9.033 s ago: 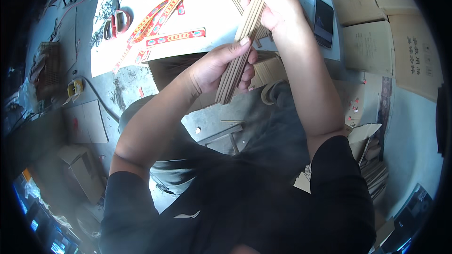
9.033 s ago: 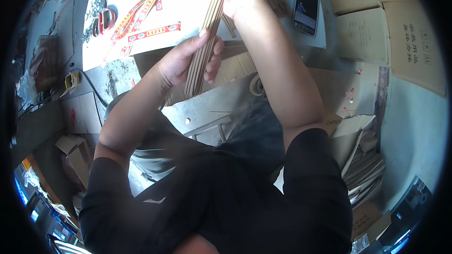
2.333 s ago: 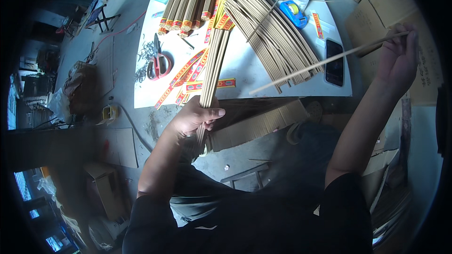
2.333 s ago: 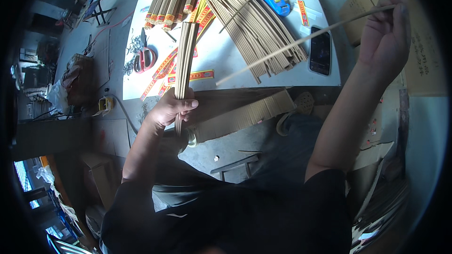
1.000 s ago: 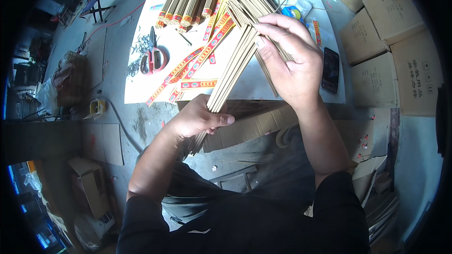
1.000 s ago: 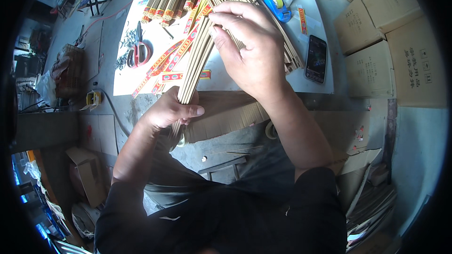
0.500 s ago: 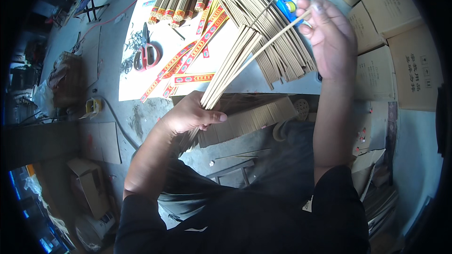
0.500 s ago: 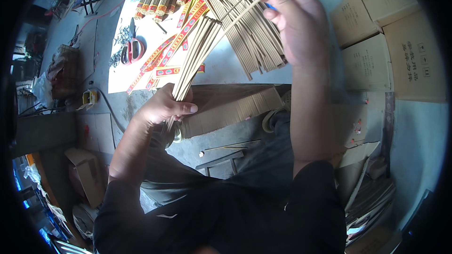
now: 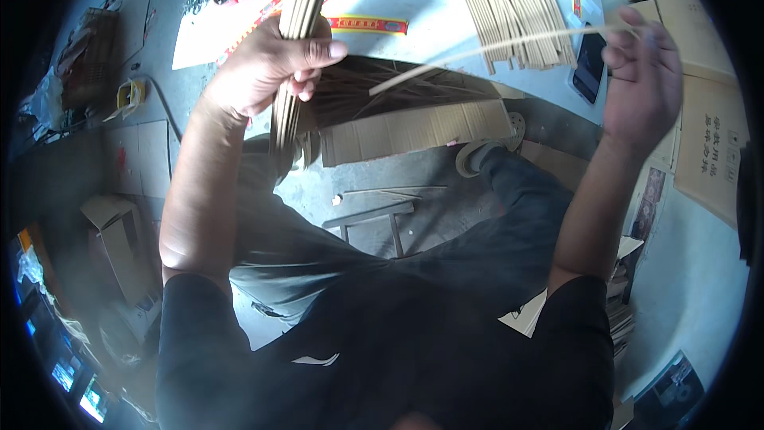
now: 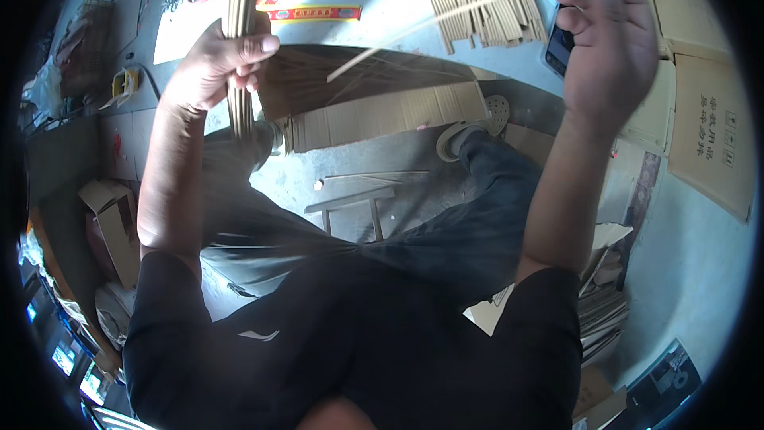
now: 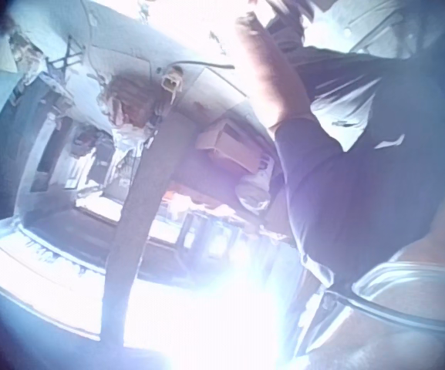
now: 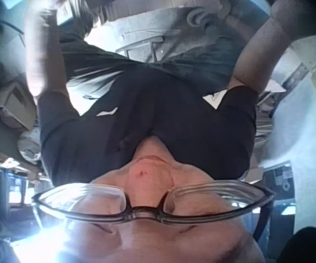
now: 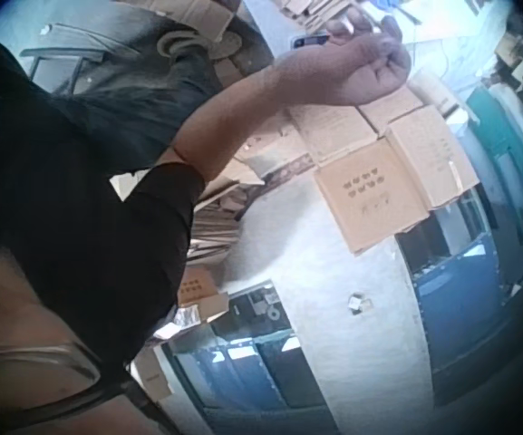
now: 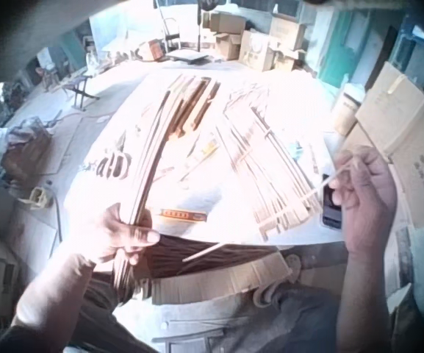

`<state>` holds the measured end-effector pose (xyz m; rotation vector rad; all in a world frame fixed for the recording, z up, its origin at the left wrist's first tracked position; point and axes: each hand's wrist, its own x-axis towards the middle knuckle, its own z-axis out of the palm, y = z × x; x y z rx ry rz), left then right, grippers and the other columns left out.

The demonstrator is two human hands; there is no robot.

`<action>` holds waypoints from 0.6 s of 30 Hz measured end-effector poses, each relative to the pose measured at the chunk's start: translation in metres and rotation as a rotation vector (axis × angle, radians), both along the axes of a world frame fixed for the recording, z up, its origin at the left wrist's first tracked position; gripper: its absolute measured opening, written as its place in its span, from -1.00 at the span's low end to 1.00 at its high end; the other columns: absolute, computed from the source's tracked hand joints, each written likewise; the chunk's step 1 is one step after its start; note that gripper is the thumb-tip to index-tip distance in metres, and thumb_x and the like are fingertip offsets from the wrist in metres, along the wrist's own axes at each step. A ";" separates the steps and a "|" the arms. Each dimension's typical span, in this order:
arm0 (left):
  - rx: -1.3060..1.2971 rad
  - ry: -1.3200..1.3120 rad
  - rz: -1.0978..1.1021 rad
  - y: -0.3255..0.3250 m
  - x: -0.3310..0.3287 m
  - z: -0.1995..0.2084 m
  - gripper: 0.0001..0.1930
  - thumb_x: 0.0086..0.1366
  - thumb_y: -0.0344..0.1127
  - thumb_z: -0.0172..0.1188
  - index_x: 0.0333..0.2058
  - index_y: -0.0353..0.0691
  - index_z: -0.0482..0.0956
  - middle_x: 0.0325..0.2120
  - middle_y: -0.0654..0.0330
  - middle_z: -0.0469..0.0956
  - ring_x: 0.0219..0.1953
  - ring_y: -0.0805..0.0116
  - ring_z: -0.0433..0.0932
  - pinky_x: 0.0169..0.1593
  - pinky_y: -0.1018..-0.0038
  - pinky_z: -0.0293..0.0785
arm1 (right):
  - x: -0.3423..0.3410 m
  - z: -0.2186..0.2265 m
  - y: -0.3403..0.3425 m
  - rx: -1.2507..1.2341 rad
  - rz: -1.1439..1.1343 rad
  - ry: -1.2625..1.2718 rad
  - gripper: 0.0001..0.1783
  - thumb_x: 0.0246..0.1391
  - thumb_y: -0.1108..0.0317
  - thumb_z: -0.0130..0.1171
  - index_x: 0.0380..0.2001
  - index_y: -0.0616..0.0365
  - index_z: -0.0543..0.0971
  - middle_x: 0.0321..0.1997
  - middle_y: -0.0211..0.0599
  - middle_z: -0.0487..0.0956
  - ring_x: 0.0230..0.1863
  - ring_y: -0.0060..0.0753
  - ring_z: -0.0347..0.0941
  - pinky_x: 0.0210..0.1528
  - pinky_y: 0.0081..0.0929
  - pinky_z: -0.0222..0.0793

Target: The person gathers thin wooden sticks from a table, aligns them into bundles, and secures each bundle with a rubber band. The person repeatedly picks up sticks, aligns them, and ties them together, placing finished bundles on the table.

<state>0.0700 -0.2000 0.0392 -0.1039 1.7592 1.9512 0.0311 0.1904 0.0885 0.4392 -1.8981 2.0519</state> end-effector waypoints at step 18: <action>-0.010 0.006 -0.052 0.012 -0.002 -0.001 -0.62 0.28 -0.24 0.41 -0.45 -0.18 0.31 -0.73 0.41 0.24 -0.77 0.65 0.22 -0.61 0.61 0.35 | 0.249 -0.493 -0.038 1.536 0.583 -1.116 -0.67 0.10 0.24 0.22 -0.12 0.17 0.71 -0.06 0.06 0.69 -0.04 0.09 0.65 -0.03 -0.04 0.58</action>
